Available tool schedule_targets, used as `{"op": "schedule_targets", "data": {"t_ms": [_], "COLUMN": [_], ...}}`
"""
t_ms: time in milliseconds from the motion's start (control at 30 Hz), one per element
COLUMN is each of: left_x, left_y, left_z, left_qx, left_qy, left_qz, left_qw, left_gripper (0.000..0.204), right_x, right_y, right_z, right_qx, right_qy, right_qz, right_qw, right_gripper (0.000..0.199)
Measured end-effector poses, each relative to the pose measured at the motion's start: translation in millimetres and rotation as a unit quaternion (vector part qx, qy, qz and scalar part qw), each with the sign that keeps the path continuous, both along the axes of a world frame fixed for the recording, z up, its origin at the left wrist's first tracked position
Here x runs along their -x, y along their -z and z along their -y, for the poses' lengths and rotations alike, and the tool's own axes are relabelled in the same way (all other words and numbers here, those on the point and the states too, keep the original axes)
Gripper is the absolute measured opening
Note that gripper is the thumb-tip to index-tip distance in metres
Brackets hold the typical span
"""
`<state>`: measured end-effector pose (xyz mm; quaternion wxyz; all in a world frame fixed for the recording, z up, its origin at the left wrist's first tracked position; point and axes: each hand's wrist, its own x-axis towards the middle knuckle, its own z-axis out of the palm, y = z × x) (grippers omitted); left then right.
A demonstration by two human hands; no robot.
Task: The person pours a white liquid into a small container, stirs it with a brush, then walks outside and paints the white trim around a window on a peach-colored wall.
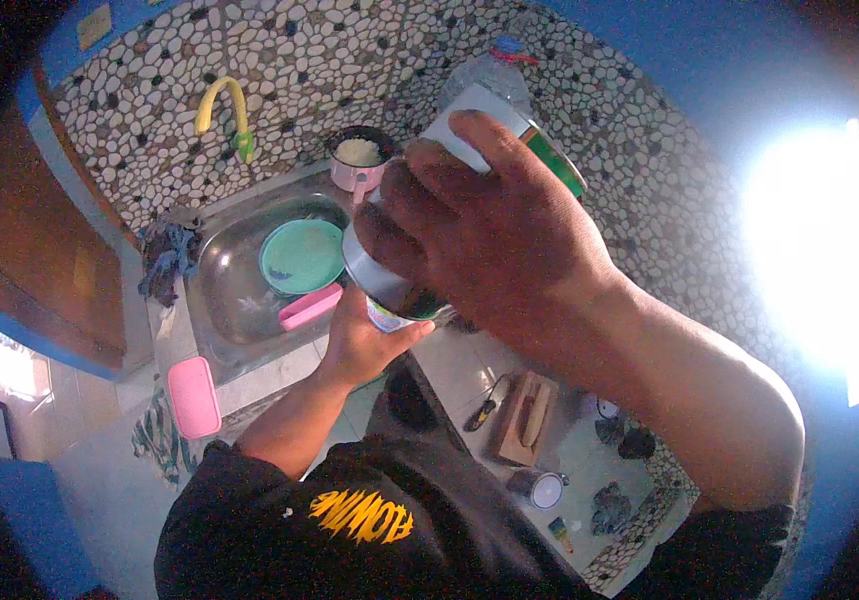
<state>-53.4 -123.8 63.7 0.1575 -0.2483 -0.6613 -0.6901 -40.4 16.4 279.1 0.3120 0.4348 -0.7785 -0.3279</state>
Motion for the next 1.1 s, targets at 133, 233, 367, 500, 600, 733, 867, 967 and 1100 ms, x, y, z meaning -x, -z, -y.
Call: {"op": "schedule_targets", "data": {"t_ms": [133,233,367,500,600,733,867,967,1100], "left_x": [1.7,1.4,0.2,-3.1,-1.0,-1.6,-2.2,-3.3,-2.7], "left_y": [5.2,3.7,7.3,1.3,3.8,-1.2,-4.6,-4.9,-2.1], "left_z": [-0.2,-0.2,-0.1,1.2,-0.7,-1.0,-2.0,-4.5,-7.2], "left_qx": [0.019,0.014,0.030,0.038,0.036,0.031,0.047,0.061,0.064], "left_qy": [-0.047,-0.039,-0.064,-0.066,-0.066,-0.023,-0.028,-0.020,-0.039], "left_qz": [-0.045,-0.048,-0.056,-0.058,-0.068,-0.007,0.000,0.027,0.014], "left_qw": [0.998,0.998,0.996,0.995,0.995,0.999,0.998,0.998,0.997], "left_gripper": [0.080,0.083,0.085,0.084,0.083,0.081,0.081,0.082,0.083], "right_x": [-2.3,-5.6,-6.2,-7.7,-7.8,-8.7,-9.4,-7.6,-1.9], "right_y": [-1.3,-3.2,-2.9,-4.2,-4.6,-1.6,-8.5,-14.0,-13.9], "right_z": [0.4,0.9,0.7,1.3,-0.5,-7.2,-5.3,-5.1,-10.9], "right_qx": [0.004,0.000,0.006,0.008,0.009,-0.024,-0.032,-0.007,-0.006], "right_qy": [0.000,0.012,0.011,0.010,0.024,0.056,0.058,0.032,0.020], "right_qz": [0.011,0.015,0.007,0.014,0.030,0.000,0.018,0.052,0.061], "right_qw": [1.000,1.000,1.000,1.000,0.999,0.998,0.998,0.998,0.998], "right_gripper": [0.044,0.044,0.045,0.047,0.048,0.050,0.052,0.053,0.053]}}
